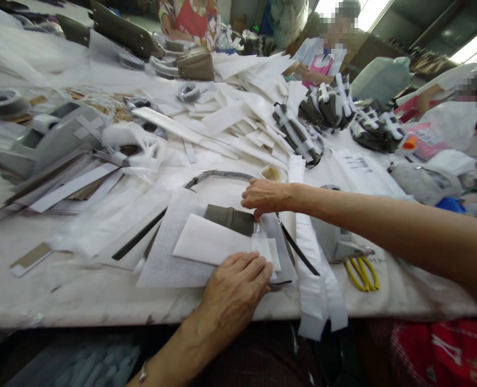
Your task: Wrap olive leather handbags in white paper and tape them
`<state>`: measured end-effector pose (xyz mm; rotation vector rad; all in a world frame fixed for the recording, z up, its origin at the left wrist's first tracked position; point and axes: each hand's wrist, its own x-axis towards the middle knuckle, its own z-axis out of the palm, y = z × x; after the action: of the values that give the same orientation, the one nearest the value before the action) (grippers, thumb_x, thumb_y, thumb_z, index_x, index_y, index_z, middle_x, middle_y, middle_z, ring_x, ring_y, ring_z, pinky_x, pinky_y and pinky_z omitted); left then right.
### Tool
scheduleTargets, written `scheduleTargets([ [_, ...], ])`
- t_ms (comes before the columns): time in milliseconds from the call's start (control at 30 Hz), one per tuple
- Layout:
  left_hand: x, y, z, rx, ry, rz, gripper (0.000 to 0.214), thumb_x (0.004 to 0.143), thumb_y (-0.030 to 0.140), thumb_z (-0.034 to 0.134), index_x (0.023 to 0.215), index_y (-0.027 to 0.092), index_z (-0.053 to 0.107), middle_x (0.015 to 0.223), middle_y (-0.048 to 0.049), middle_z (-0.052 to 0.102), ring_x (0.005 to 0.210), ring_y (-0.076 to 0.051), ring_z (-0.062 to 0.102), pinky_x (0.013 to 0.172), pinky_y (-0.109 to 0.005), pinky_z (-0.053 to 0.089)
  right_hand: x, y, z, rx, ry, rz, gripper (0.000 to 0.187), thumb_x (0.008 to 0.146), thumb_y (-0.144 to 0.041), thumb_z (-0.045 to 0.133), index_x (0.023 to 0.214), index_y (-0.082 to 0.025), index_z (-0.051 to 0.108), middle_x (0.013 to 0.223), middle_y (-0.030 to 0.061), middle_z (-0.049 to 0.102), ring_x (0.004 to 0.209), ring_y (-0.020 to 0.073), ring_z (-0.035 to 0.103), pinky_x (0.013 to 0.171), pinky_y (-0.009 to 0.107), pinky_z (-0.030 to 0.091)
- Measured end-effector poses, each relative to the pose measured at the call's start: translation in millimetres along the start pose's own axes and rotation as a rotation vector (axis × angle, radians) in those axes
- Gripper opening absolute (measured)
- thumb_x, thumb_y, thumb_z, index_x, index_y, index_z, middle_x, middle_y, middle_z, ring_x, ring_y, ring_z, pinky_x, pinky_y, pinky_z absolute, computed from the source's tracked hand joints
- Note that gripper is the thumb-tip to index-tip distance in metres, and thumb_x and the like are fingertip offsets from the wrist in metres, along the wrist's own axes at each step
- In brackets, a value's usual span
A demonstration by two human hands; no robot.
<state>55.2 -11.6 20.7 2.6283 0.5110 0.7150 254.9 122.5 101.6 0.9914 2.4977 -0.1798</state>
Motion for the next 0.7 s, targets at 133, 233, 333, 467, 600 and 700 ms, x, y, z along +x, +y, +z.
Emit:
scheduleTargets([
  [133,-0.1,1.5,-1.4,-0.007,-0.005,-0.018,0.028,0.096,0.026,0.054,0.123,0.02,0.054,0.115,-0.0058,0.067,0.117,-0.022,0.059,0.1,-0.036,0.045,-24.8,10.2,-2.7,-0.122,0.232,0.295,0.014,0.073,-0.012,0.08,0.085,-0.015,0.071,0.089,0.0097,0.073,0.088,0.0242,0.064,0.083,0.035,0.033],
  [233,0.2,1.8,-1.4,-0.015,0.002,-0.012,0.028,0.096,0.025,0.054,0.123,0.02,0.054,0.114,-0.0057,0.067,0.117,-0.022,0.059,0.099,-0.037,0.045,-41.7,-13.7,2.5,0.039,0.425,0.431,0.007,0.085,-0.023,0.071,0.089,-0.017,0.072,0.093,0.0086,0.073,0.09,0.0231,0.064,0.086,0.035,0.035],
  [333,0.5,2.1,-2.3,0.0,0.006,-0.009,0.028,0.095,0.025,0.056,0.123,0.02,0.054,0.114,-0.0059,0.067,0.116,-0.022,0.058,0.099,-0.037,0.045,-48.5,-42.8,19.0,0.227,0.344,0.415,0.007,0.085,-0.024,0.07,0.083,-0.019,0.074,0.086,0.0057,0.074,0.084,0.0216,0.065,0.085,0.034,0.039],
  [467,0.4,3.1,-6.9,0.017,-0.026,-0.019,0.029,0.095,0.029,0.058,0.122,0.022,0.055,0.112,-0.005,0.066,0.113,-0.02,0.059,0.097,-0.036,0.046,-51.3,-70.1,28.1,0.228,0.398,0.494,0.009,0.085,-0.018,0.067,0.082,-0.018,0.075,0.087,0.0089,0.075,0.091,0.026,0.066,0.1,0.044,0.037],
  [600,-0.6,2.1,-4.8,0.023,-0.019,-0.024,0.022,0.096,0.03,0.054,0.116,0.022,0.058,0.108,-0.0044,0.067,0.103,-0.02,0.062,0.092,-0.036,0.049,-52.7,-111.5,22.2,0.567,0.732,0.522,0.021,0.093,-0.031,0.057,0.102,-0.024,0.075,0.107,0.0069,0.074,0.102,0.0261,0.066,0.099,0.042,0.045],
  [700,-3.2,0.5,0.1,0.077,0.024,-0.011,0.023,0.095,0.028,0.053,0.113,0.016,0.062,0.106,-0.0089,0.069,0.102,-0.023,0.063,0.09,-0.039,0.051,-44.8,-147.0,37.2,0.856,0.823,0.515,0.033,0.096,-0.038,0.049,0.12,-0.026,0.069,0.123,0.0063,0.069,0.115,0.025,0.063,0.1,0.041,0.049],
])
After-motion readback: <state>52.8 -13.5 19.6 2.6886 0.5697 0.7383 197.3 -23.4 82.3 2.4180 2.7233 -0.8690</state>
